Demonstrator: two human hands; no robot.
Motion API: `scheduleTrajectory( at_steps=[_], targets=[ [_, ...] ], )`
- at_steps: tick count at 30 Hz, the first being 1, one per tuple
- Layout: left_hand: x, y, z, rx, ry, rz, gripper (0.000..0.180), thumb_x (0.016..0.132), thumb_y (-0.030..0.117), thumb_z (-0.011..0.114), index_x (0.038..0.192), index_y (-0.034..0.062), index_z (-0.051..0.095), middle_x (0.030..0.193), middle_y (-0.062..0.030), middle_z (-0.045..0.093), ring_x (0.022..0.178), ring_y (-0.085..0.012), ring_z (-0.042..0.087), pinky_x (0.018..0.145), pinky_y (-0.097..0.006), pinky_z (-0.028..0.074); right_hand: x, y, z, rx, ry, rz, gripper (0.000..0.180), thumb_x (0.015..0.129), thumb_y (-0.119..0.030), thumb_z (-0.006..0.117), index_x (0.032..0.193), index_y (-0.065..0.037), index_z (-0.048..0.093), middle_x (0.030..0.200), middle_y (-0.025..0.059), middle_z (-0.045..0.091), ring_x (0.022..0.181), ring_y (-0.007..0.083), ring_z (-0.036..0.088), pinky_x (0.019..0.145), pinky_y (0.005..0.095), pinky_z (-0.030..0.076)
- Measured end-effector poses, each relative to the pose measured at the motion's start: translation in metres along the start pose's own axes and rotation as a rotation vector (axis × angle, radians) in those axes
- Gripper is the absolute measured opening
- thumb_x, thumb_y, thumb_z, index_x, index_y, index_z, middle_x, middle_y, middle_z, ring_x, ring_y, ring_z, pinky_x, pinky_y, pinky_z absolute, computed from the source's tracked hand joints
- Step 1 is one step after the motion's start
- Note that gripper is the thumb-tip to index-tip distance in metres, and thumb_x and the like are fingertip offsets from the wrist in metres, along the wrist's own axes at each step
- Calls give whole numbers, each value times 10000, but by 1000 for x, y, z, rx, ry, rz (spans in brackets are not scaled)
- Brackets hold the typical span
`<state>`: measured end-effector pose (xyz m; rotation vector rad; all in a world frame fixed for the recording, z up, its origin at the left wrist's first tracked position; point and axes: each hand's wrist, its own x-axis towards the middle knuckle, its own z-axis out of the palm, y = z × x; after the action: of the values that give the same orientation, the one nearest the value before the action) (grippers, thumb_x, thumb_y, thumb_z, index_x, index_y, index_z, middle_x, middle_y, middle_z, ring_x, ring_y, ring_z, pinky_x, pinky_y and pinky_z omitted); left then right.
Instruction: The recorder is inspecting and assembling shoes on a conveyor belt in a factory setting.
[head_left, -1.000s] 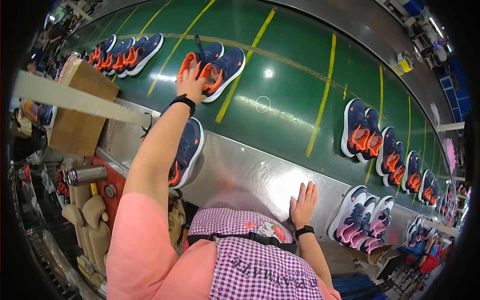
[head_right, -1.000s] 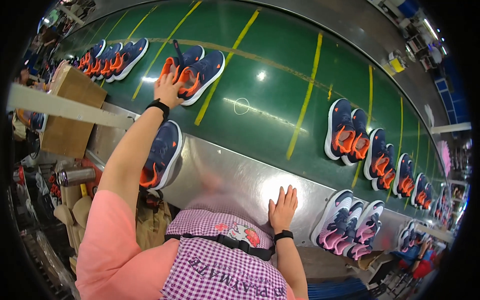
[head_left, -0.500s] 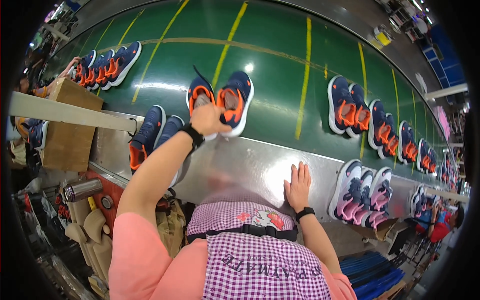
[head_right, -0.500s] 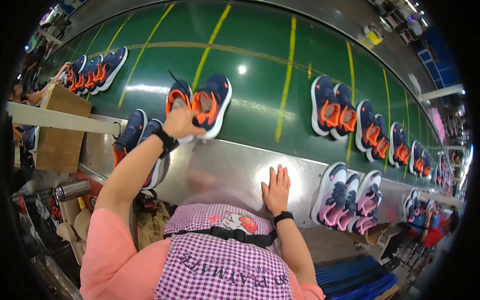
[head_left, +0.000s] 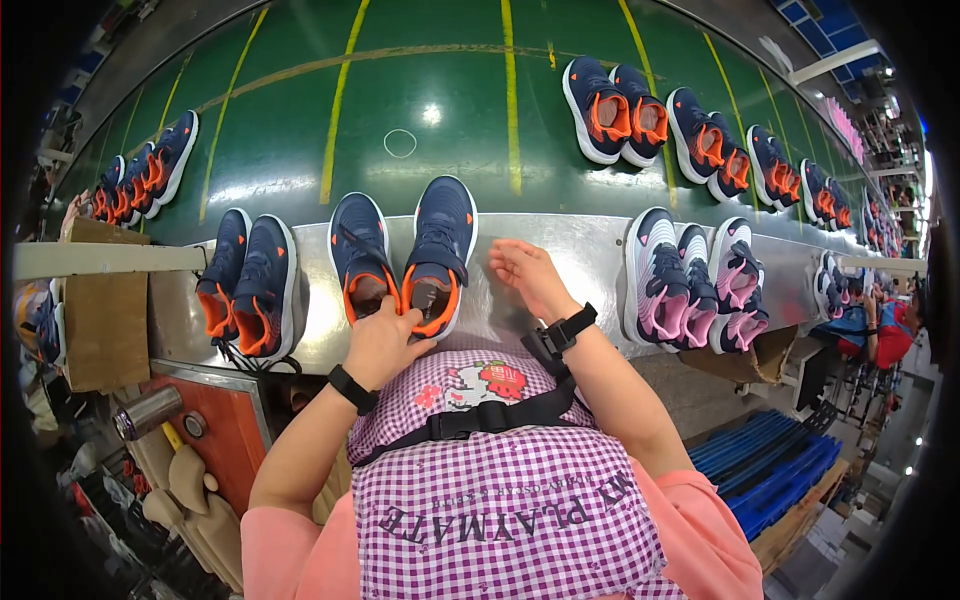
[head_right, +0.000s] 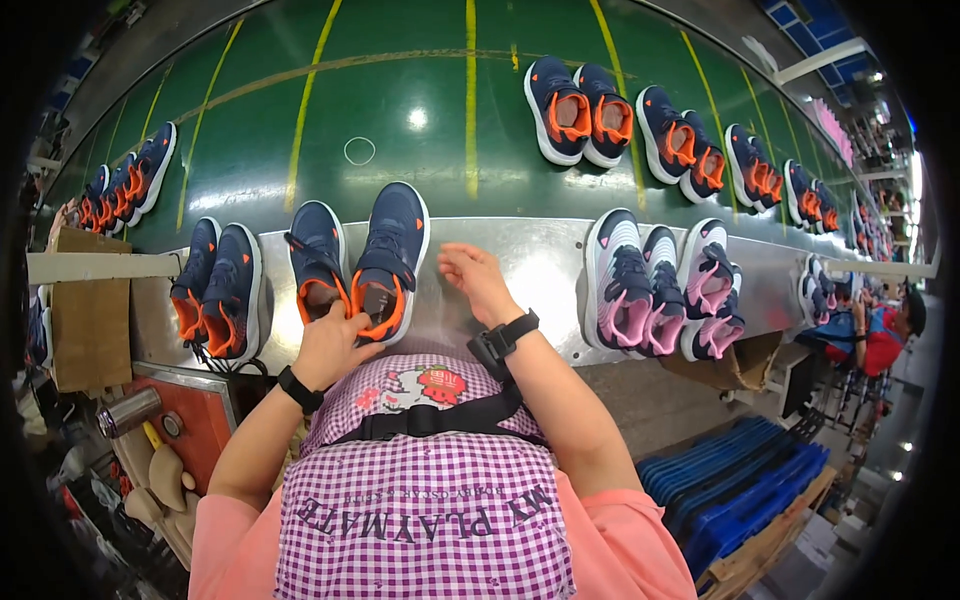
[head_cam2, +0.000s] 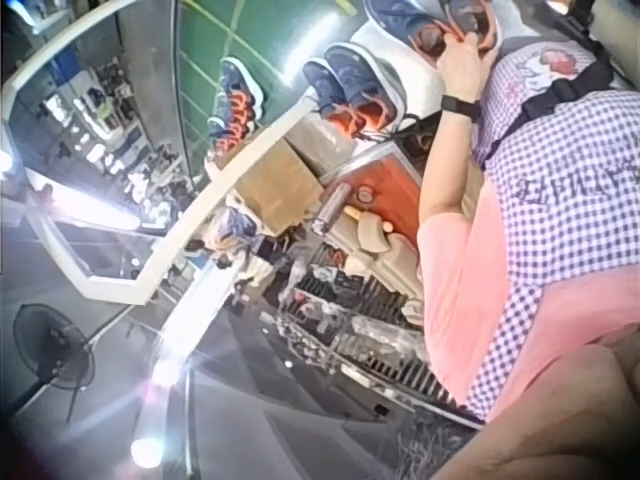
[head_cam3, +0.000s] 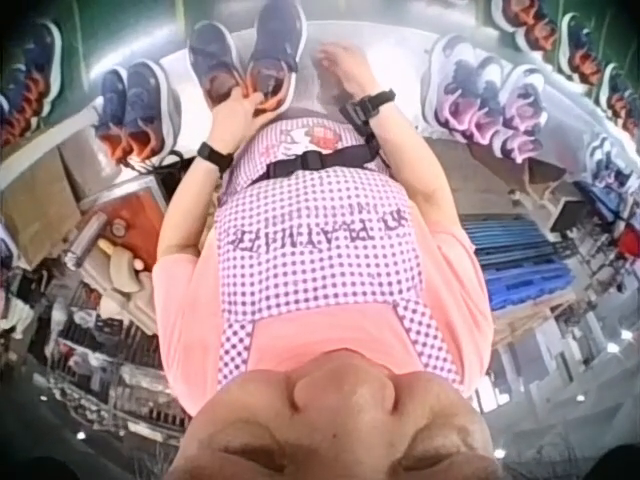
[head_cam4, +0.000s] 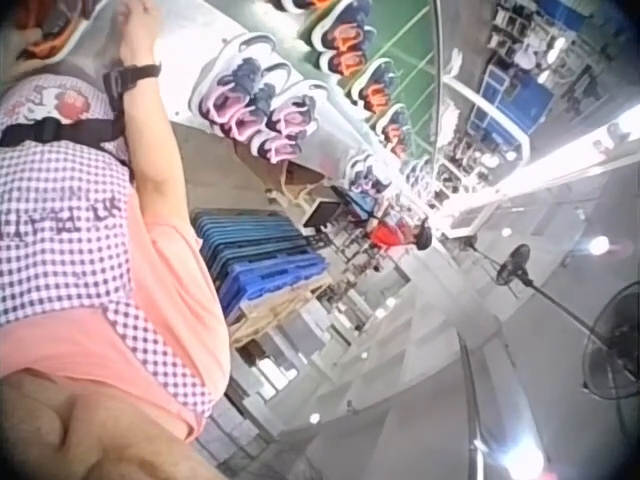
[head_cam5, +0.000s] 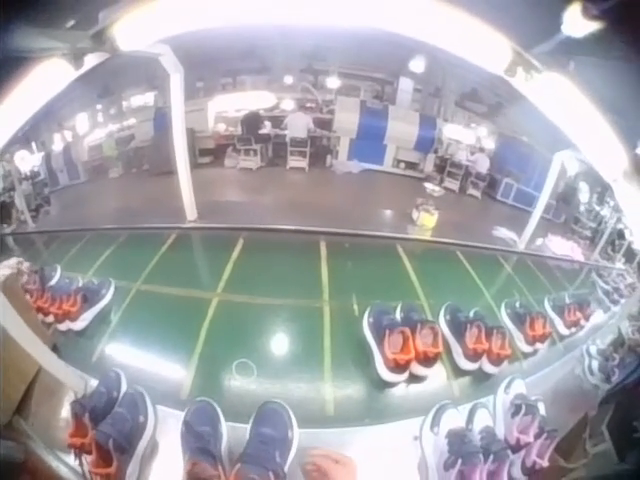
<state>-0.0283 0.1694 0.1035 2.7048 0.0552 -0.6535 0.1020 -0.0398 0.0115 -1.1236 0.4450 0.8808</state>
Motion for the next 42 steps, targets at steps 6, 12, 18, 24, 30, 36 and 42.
scheduleTrajectory(
  at_steps=[6,12,18,24,30,36,42],
  targets=[
    [-8,16,-5,72,38,-51,399,679,379,765,967,120,671,879,-137,534,766,-304,605,679,-397,480,-1,4,9,220,-13,105,208,928,-155,540,1081,-21,580,893,45,597,781,112,565,674,237,481],
    [-2,22,-6,84,183,132,395,635,282,790,962,91,678,948,-92,551,1020,-275,498,834,-409,405,-8,4,11,514,55,151,195,926,-180,542,1056,-36,560,833,36,564,733,131,542,645,249,473],
    [8,39,-7,-253,298,278,358,704,224,755,995,45,645,947,-99,603,932,-264,555,810,-379,434,-4,-8,20,540,172,35,177,917,-191,547,1058,-85,544,787,13,545,689,109,525,593,240,459],
    [47,102,-28,-616,241,411,402,724,239,767,999,22,570,891,-114,592,838,-248,577,733,-341,465,32,-26,46,355,393,-219,229,888,-129,512,1108,-65,514,807,23,565,683,91,526,578,223,430],
    [55,114,-38,-757,35,199,504,615,318,850,865,33,517,617,-27,486,541,-161,482,531,-307,399,39,-20,46,86,499,-379,301,831,-94,540,1123,-27,514,869,72,602,726,139,555,618,260,442],
    [54,101,-35,-844,-138,175,383,690,224,810,881,43,533,644,15,475,595,-77,479,549,-248,398,31,-4,35,-282,330,-364,235,806,-91,565,1028,-15,583,891,86,607,787,191,591,712,315,461],
    [51,84,-20,-1040,-293,192,260,832,32,660,1004,41,466,829,15,495,756,-55,514,680,-202,442,17,-2,47,-811,405,-453,238,791,-178,580,1004,-78,618,1033,106,600,948,297,575,833,415,432]
  ],
)
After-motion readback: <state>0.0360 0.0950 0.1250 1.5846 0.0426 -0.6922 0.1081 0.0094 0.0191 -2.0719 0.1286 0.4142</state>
